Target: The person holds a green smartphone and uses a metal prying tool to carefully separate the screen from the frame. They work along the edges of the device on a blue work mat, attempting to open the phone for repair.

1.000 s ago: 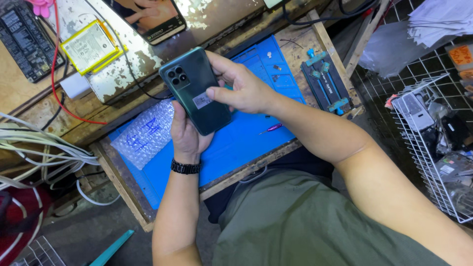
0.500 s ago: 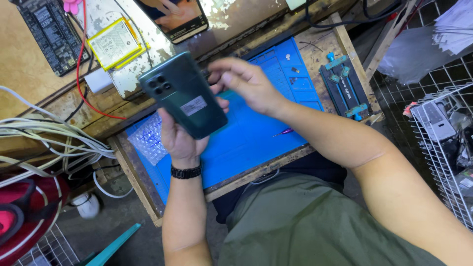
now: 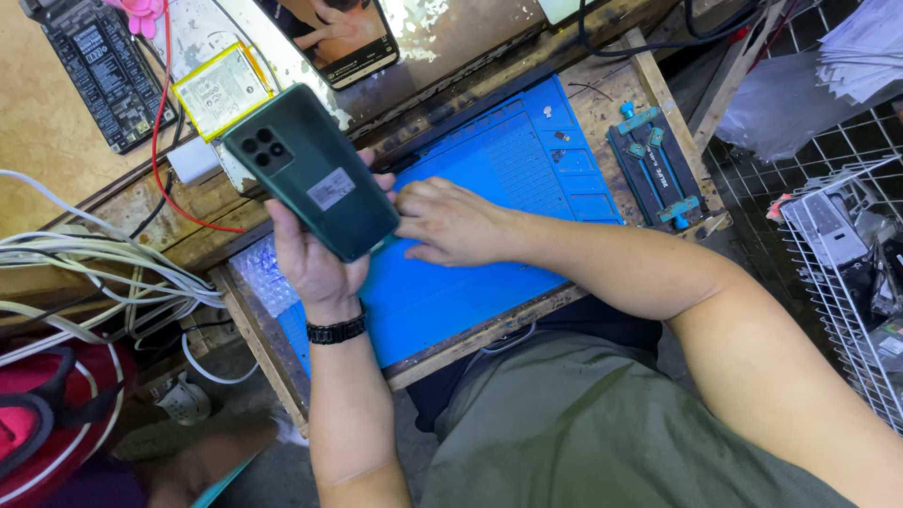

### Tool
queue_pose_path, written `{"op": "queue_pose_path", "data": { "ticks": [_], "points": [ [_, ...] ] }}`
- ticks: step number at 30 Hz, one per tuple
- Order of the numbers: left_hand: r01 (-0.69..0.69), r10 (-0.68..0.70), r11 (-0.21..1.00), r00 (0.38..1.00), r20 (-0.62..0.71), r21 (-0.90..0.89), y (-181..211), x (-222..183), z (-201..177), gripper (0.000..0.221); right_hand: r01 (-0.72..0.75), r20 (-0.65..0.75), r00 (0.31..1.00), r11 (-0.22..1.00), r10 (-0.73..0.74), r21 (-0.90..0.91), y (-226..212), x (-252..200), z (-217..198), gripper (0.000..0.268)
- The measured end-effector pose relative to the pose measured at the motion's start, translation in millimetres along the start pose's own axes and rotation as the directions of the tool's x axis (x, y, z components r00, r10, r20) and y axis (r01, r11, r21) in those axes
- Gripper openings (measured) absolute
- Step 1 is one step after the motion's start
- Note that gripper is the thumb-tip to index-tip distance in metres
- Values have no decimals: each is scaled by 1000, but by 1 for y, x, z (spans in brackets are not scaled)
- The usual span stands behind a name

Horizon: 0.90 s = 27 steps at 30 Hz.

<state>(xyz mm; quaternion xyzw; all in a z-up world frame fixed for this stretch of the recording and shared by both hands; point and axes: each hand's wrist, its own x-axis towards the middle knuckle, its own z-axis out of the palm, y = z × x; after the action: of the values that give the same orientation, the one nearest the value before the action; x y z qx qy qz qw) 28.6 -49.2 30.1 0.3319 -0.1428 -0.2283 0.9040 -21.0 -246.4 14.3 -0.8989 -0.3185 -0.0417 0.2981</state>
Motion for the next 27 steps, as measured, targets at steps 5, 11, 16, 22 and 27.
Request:
{"op": "queue_pose_path", "data": {
  "ticks": [5, 11, 16, 22, 27],
  "points": [
    [-30, 29, 999, 999, -16, -18, 13, -4, -4, 85, 151, -13, 988, 988, -151, -14, -16, 3, -4, 66],
    [-84, 83, 996, 996, -9, -25, 16, -6, -5, 80, 168, 110, 982, 977, -154, -132, -27, 13, 20, 74],
    [-68, 67, 997, 997, -34, -37, 14, -5, -10, 80, 106, 94, 992, 969, -87, -223, -21, 12, 21, 70],
    [-96, 95, 994, 995, -12, -54, 15, -4, -8, 78, 156, 8, 988, 967, -157, -204, -28, 14, 15, 60],
    [-102, 100, 993, 994, -34, -62, 15, -7, -7, 80, 188, 54, 982, 969, -182, -159, -30, 16, 20, 45]
  ]
}}
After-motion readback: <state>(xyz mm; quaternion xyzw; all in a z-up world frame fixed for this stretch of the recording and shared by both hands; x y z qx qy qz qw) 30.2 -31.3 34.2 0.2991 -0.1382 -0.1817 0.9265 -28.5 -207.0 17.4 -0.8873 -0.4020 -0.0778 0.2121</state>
